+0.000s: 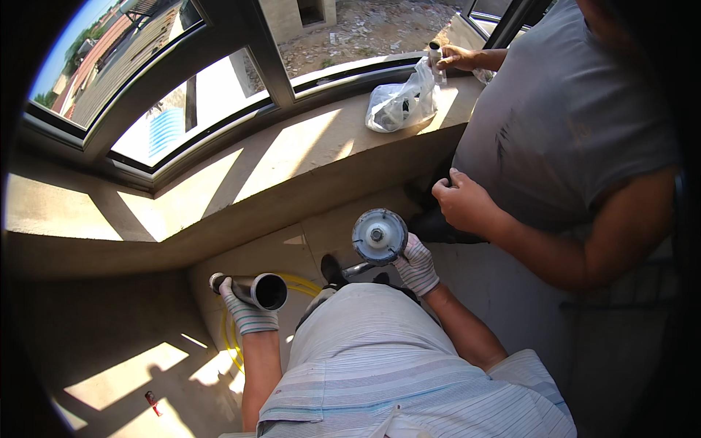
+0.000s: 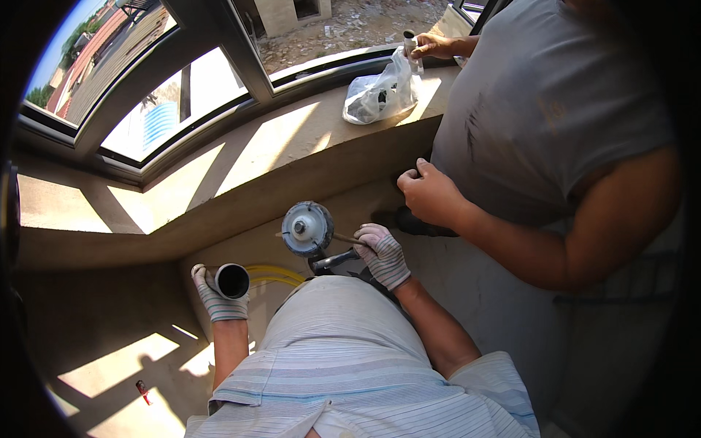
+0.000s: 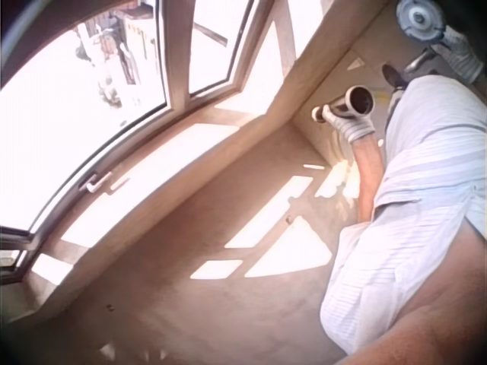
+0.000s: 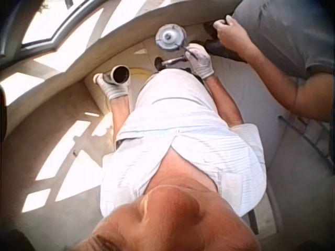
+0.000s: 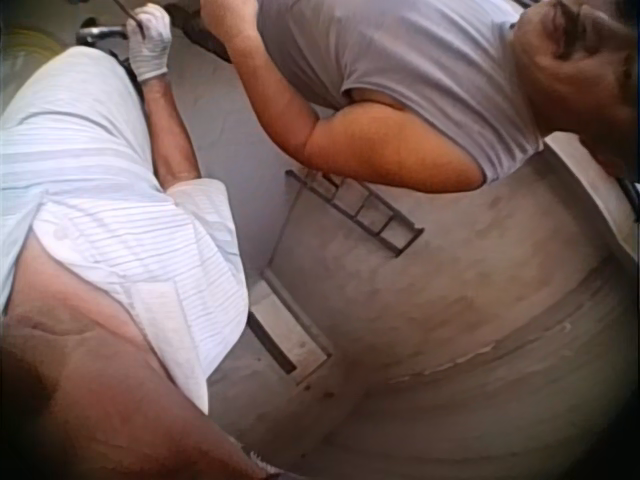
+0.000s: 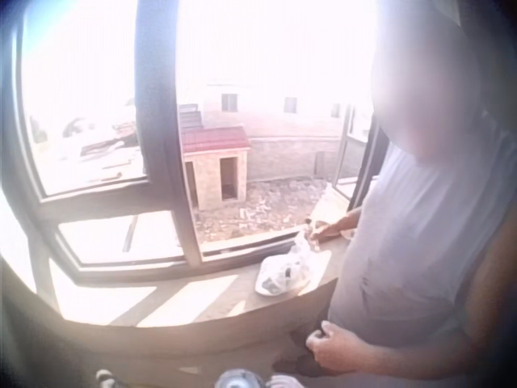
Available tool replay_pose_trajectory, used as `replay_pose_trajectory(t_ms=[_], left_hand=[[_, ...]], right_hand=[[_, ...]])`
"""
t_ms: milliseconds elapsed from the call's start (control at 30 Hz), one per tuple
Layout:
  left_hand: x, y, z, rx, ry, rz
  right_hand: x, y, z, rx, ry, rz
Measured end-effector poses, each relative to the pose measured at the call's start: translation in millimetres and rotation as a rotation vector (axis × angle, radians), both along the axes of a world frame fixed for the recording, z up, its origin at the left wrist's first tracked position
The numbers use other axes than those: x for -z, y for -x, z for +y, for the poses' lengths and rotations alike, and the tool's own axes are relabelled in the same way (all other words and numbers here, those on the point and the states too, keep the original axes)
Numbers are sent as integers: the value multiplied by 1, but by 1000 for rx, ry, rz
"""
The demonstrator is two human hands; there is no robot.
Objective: The person loads a sealant gun with a black sealant cartridge, then uses a small metal tool to scrape and clean circular metal components. They walk across a tiled room and sit on the floor to continue cleaning several components from a cardboard box.
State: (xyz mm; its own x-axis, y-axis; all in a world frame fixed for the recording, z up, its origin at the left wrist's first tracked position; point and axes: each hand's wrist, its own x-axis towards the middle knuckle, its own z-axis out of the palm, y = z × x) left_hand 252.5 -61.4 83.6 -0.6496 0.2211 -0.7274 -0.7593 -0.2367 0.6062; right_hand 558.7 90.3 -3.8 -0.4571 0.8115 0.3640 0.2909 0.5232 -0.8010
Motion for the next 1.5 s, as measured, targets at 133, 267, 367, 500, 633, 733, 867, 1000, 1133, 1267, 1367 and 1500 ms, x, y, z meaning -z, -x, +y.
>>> replay_pose_trajectory(t_ms=[133,267,367,500,633,733,867,1000,1133,1267,1367,1500], left_hand=[[-3,-3,4,4,13,-10],[-1,-6,4,8,21,14],[-10,-13,8,15,30,33],[-21,-19,13,23,-3,42],[-16,-15,13,26,-4,49],[-4,-2,10,14,30,72],[-29,-14,33,-79,48,72],[-29,-3,41,-83,-27,126],[-13,33,53,-149,-14,79],[17,86,67,-138,-33,57],[33,117,83,-39,-109,114],[50,153,108,-34,-94,89]], right_hand=[[3,-6,1,9,-11,-2],[6,-11,3,0,-12,-28],[5,-15,1,3,-4,-20],[11,-21,2,1,-42,4],[18,-32,3,0,-34,4],[19,-35,2,9,-42,9],[26,-41,1,26,-51,-16],[29,-42,2,40,-42,-8],[33,-38,4,78,-38,-30],[26,-21,1,156,-25,-67],[22,-6,-1,199,-4,-81],[24,17,-2,245,10,-75]])
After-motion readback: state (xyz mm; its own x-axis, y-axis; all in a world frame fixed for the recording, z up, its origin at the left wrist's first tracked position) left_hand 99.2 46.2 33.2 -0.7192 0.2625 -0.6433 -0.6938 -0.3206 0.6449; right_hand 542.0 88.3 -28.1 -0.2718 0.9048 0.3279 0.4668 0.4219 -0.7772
